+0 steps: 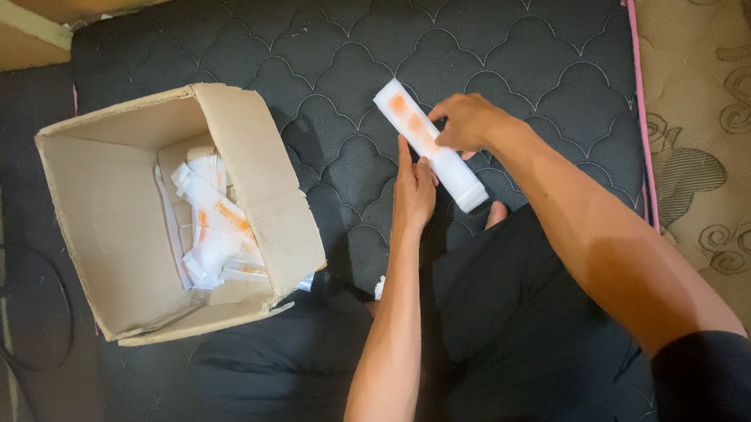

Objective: A person sits on the floor and inspects paper strips or bag components taken from a cardboard box.

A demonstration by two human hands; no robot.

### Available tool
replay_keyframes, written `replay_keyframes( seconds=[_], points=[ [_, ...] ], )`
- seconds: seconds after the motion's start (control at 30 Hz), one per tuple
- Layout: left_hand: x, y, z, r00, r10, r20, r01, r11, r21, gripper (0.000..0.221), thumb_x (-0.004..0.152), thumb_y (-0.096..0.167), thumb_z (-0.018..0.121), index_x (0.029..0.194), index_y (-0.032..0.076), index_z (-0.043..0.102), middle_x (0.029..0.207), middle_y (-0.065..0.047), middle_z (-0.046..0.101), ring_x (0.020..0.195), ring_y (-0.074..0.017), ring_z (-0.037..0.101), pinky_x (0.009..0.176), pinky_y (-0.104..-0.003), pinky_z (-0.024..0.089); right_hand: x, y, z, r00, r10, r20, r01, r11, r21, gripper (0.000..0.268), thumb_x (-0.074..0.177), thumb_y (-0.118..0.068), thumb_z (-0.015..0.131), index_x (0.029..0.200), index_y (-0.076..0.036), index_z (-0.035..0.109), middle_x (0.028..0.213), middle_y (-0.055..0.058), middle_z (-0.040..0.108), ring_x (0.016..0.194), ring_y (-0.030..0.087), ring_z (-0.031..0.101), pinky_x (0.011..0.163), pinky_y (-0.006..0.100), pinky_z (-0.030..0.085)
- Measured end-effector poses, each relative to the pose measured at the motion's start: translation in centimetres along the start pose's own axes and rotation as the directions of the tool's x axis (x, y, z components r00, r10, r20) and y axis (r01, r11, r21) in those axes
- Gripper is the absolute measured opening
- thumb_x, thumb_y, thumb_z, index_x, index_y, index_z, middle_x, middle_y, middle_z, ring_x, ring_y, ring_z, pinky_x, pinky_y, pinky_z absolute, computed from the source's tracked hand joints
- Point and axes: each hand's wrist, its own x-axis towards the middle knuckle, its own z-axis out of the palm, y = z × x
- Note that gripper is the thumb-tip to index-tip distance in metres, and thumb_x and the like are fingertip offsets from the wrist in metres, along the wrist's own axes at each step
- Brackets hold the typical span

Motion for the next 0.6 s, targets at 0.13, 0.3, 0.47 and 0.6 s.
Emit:
replay_keyframes(
  seconds=[0.13, 0.3, 0.47, 0.6],
  points=[
    [0.2, -0.3, 0.0, 1.000, -0.013, 0.005, 0.013, 1.000, 0.011, 0.062, 0.109, 0.020, 0.033, 0.164, 0.001, 0.011, 0.078, -0.008, 0.065, 0.078, -0.0255, 0.066, 0.074, -0.037, 0.051, 1.2, 0.9, 0.4, 1.000, -0.009, 0.012, 0.010, 0.998, -0.063, 0.046, 0.089, -0.002, 0.064, 0.135, -0.004, 0.065, 0.109, 0.030, 0.069, 0.080, 0.033, 0.075, 0.061, 0.036, 0.067],
    [0.4, -0.7, 0.1, 1.000, 0.005, 0.014, -0.005, 1.000, 0.009, 0.065, 0.108, 0.022, 0.036, 0.164, 0.001, 0.009, 0.077, -0.009, 0.066, 0.079, -0.0274, 0.066, 0.074, -0.038, 0.051, 1.3, 0.9, 0.4, 0.999, -0.004, 0.032, 0.006, 0.999, -0.054, 0.053, 0.087, 0.004, 0.062, 0.139, -0.003, 0.062, 0.109, 0.033, 0.068, 0.080, 0.039, 0.075, 0.060, 0.038, 0.067],
    [0.5, -0.7, 0.1, 1.000, 0.003, 0.012, -0.003, 1.000, -0.002, 0.065, 0.108, 0.021, 0.035, 0.164, 0.001, 0.010, 0.077, -0.008, 0.066, 0.077, -0.0247, 0.065, 0.071, -0.037, 0.052, 0.8, 0.3, 0.5, 0.999, -0.001, 0.040, 0.004, 0.997, -0.074, 0.051, 0.086, 0.003, 0.065, 0.138, -0.001, 0.063, 0.110, 0.033, 0.069, 0.083, 0.039, 0.075, 0.061, 0.039, 0.067],
    [0.5, -0.9, 0.2, 1.000, 0.000, 0.006, 0.000, 1.000, 0.000, 0.063, 0.109, 0.020, 0.034, 0.164, 0.000, 0.011, 0.076, -0.008, 0.065, 0.074, -0.0244, 0.065, 0.069, -0.035, 0.051, 1.4, 0.7, 0.1, 1.000, -0.006, 0.021, 0.009, 0.995, -0.103, 0.048, 0.089, -0.003, 0.064, 0.137, -0.005, 0.065, 0.110, 0.032, 0.069, 0.077, 0.036, 0.075, 0.058, 0.037, 0.066]
  ],
)
